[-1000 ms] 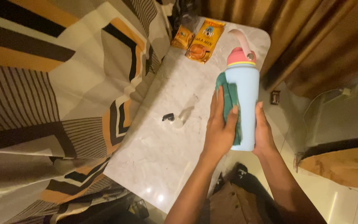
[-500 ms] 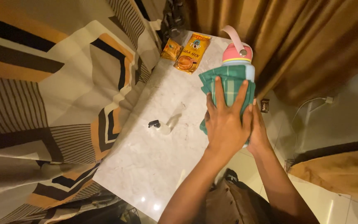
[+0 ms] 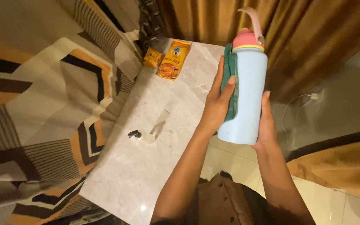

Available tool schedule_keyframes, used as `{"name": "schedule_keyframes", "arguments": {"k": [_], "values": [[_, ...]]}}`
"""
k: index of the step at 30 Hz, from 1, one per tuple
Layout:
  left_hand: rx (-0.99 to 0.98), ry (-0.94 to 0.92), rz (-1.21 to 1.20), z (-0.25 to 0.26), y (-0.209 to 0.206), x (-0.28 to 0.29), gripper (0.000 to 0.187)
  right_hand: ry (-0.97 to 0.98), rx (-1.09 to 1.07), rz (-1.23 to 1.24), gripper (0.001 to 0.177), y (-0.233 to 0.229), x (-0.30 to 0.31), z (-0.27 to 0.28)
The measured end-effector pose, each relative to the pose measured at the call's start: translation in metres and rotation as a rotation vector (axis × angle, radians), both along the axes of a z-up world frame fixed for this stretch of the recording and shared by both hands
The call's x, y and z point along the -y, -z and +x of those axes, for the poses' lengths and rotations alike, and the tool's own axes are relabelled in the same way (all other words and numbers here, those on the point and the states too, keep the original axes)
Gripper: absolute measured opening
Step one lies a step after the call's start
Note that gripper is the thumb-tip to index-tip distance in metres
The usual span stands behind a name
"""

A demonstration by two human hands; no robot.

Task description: Cleaning a blue and pink water bottle using a cleaning cloth and a spray bottle.

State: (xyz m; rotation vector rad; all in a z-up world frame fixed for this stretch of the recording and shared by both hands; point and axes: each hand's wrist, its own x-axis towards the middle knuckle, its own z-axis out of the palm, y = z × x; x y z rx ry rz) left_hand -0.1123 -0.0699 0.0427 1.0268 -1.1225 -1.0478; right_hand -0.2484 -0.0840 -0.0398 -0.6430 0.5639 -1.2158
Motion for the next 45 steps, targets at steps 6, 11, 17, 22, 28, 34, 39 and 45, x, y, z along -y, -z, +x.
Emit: {"name": "schedule_keyframes", "arguments": {"k": [6, 11, 17, 22, 28, 34, 39, 45], "values": [[0.217, -0.037, -0.149, -0.021, 0.024, -0.009, 0.068, 0.087, -0.009, 0.093, 0.063, 0.001, 0.011, -0.023], [0.508, -0.155, -0.187, -0.033, 0.01, -0.038, 0.063, 0.1, 0.098, 0.031, 0.056, 0.031, 0.022, -0.03], [0.929, -0.447, -0.237, -0.056, 0.008, -0.047, 0.061, 0.244, -0.102, 0.119, 0.065, 0.0, 0.006, -0.014], [0.971, -0.464, -0.154, -0.055, -0.004, -0.037, 0.061, 0.274, -0.246, -0.036, 0.075, -0.013, 0.012, -0.009], [0.753, -0.324, 0.103, -0.033, -0.002, -0.017, 0.06, 0.259, -0.126, -0.086, 0.084, 0.002, 0.025, -0.01], [0.704, -0.38, 0.069, -0.046, 0.0, -0.016, 0.061, 0.325, -0.145, 0.016, 0.08, 0.0, 0.019, -0.003], [0.922, -0.391, -0.037, -0.051, -0.012, -0.014, 0.065, 0.298, -0.136, -0.125, 0.078, 0.007, 0.021, -0.005], [0.268, -0.002, 0.155, -0.017, -0.003, 0.01, 0.077, 0.198, 0.114, -0.07, 0.074, 0.017, 0.027, -0.012]]}}
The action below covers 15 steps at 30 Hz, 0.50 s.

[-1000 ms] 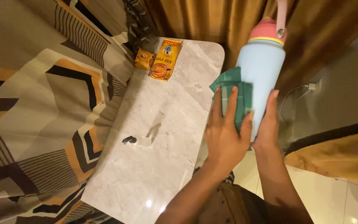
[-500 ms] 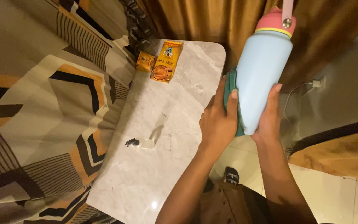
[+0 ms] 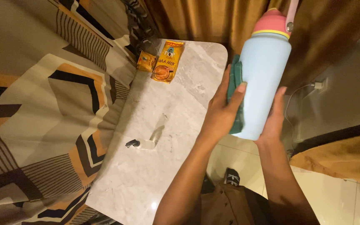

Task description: Cleaning a blue and pink water bottle using a cleaning cloth and a spray bottle.

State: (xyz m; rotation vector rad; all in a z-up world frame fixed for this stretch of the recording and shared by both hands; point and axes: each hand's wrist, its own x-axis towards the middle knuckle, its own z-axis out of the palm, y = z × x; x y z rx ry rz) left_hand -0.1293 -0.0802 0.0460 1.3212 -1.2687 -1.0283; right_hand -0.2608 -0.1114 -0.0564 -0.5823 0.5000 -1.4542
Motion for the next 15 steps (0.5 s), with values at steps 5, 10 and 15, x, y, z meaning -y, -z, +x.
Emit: {"name": "schedule_keyframes", "arguments": {"k": [5, 10, 15], "values": [[-0.07, 0.022, -0.14, 0.001, 0.001, -0.02, 0.082, -0.041, -0.013, 0.05, 0.08, 0.032, 0.005, -0.008], [0.11, -0.102, -0.268, -0.006, -0.005, -0.037, 0.083, -0.017, -0.176, -0.075, 0.074, 0.033, -0.001, -0.004], [0.429, -0.306, -0.321, -0.017, 0.002, -0.051, 0.079, -0.123, -0.084, 0.146, 0.054, 0.069, 0.007, -0.008]]}}
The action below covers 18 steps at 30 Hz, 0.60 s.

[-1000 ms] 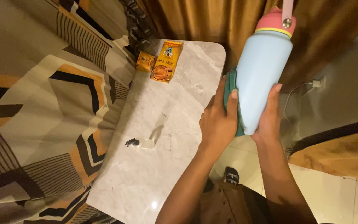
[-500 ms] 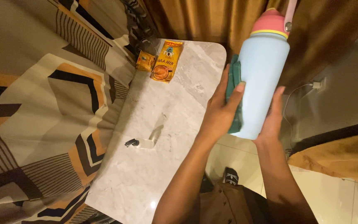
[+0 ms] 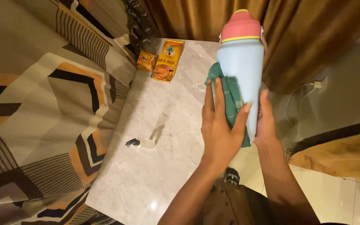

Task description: Cleaning a blue and pink water bottle using a cleaning cloth and a spray bottle.

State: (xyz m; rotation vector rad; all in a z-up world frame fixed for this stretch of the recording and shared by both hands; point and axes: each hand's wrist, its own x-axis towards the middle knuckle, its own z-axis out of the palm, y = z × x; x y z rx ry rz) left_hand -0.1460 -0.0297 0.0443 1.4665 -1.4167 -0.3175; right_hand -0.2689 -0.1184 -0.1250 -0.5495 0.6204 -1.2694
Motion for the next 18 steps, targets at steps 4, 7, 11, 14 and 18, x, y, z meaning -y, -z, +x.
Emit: {"name": "schedule_keyframes", "arguments": {"k": [4, 7, 11, 14, 18], "values": [[0.07, -0.001, 0.028, -0.004, 0.002, -0.008, 0.073, -0.071, 0.091, -0.093, 0.067, -0.033, -0.009, 0.012], [0.294, 0.001, -0.033, -0.004, 0.003, -0.01, 0.065, -0.183, 0.132, 0.019, 0.064, -0.058, -0.014, 0.017], [0.489, 0.067, 0.028, 0.001, -0.005, -0.006, 0.053, -0.201, 0.077, -0.036, 0.066, -0.058, -0.024, 0.018], [0.53, 0.065, 0.03, 0.006, -0.016, 0.008, 0.052, -0.197, 0.043, -0.049, 0.066, -0.024, -0.021, 0.016], [0.418, 0.014, -0.164, 0.02, 0.004, 0.032, 0.056, -0.167, 0.011, 0.026, 0.06, 0.001, -0.021, 0.016]]}}
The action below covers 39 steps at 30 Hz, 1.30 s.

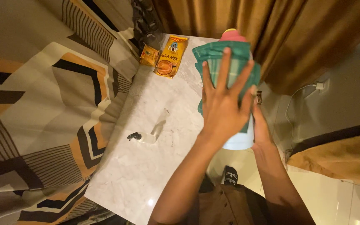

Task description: Cleaning a blue and pink water bottle using a cleaning cloth and a spray bottle.

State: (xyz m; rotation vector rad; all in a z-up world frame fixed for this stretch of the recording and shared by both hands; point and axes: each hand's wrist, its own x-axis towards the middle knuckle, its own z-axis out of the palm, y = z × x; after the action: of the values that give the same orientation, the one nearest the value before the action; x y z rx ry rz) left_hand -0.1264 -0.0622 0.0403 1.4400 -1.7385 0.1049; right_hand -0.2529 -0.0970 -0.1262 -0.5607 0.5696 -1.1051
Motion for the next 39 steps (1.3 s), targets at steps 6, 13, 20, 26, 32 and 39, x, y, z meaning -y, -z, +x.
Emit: {"name": "schedule_keyframes", "arguments": {"k": [6, 13, 20, 26, 32, 39], "values": [[-0.675, 0.227, 0.237, 0.02, -0.004, 0.012, 0.056, 0.039, 0.006, 0.036, 0.058, -0.027, -0.016, 0.007], [-0.809, 0.286, 0.234, 0.019, 0.034, -0.007, 0.066, 0.032, 0.024, -0.01, 0.058, -0.04, -0.017, 0.006], [-0.748, 0.247, 0.293, 0.006, 0.032, -0.038, 0.065, 0.052, 0.023, 0.065, 0.056, -0.03, -0.011, -0.001], [-0.33, 0.068, 0.23, -0.01, 0.021, -0.053, 0.064, 0.022, 0.096, 0.004, 0.052, -0.022, -0.009, -0.001], [0.008, -0.085, 0.239, -0.02, 0.007, -0.041, 0.061, 0.03, -0.001, -0.054, 0.052, -0.024, -0.013, 0.005], [0.038, -0.136, 0.261, -0.019, 0.005, -0.014, 0.06, -0.019, -0.021, -0.054, 0.061, -0.053, -0.018, 0.018]]}}
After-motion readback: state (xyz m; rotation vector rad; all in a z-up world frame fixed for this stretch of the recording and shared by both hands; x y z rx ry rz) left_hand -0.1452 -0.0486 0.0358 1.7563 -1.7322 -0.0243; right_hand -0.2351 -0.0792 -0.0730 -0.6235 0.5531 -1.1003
